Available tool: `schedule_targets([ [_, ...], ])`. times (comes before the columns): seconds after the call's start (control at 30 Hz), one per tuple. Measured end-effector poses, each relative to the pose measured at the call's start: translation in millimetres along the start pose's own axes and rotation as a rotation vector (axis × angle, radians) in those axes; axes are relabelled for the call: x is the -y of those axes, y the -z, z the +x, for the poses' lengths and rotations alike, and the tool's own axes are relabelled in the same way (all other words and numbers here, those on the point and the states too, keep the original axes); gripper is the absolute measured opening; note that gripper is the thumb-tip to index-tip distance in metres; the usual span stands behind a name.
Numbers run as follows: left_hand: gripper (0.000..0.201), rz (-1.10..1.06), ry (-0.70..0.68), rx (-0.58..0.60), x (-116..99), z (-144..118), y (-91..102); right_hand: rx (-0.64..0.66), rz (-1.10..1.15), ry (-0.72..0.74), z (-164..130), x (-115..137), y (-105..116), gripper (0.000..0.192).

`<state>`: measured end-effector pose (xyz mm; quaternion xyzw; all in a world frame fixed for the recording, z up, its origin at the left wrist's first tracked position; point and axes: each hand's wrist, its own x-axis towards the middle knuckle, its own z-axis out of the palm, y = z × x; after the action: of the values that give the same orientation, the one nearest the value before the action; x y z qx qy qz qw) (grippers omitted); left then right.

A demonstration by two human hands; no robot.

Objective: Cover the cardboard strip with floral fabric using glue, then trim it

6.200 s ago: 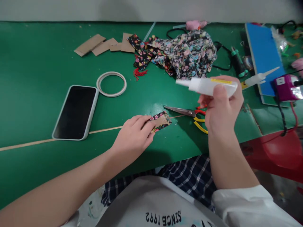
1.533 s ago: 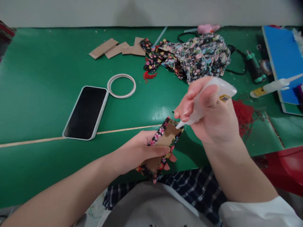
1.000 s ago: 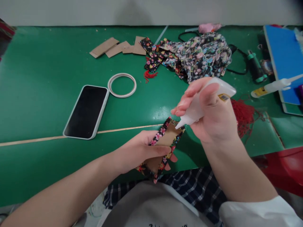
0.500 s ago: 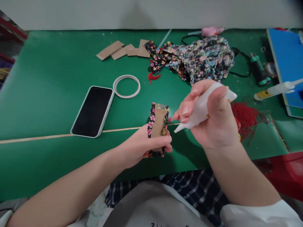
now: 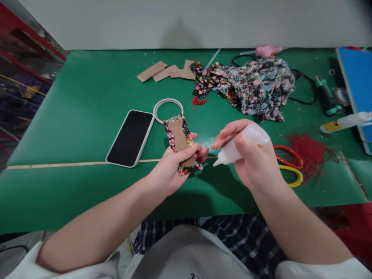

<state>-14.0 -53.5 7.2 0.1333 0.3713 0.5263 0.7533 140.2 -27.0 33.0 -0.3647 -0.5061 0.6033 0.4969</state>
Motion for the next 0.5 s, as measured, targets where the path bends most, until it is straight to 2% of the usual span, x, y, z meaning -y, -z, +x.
schedule_targets([
  [0.1,0.026,0.027,0.044,0.141,-4.0,-4.3,-1.0,-0.111,-0.043,0.001,7.4,-2.3,7.3,0.029],
  [0.2,0.019,0.316,0.169,0.245,-1.1,-7.0,-0.2,-0.187,-0.028,-0.021,13.9,-2.7,15.3,0.034],
  [0.27,0.018,0.466,0.209,0.205,2.6,-6.2,0.7,-0.216,0.035,-0.032,16.2,-2.3,19.5,0.033],
  [0.33,0.02,0.525,0.203,0.137,5.0,-4.0,1.1,-0.224,0.072,-0.05,17.0,-2.1,22.0,0.031],
  [0.43,0.026,0.53,0.152,0.068,4.9,-2.2,0.6,-0.219,0.059,-0.076,16.7,-2.8,21.8,0.033],
  [0.5,0.031,0.495,0.128,0.087,3.9,-3.2,-0.5,-0.208,0.048,-0.073,15.7,-3.6,19.2,0.035],
])
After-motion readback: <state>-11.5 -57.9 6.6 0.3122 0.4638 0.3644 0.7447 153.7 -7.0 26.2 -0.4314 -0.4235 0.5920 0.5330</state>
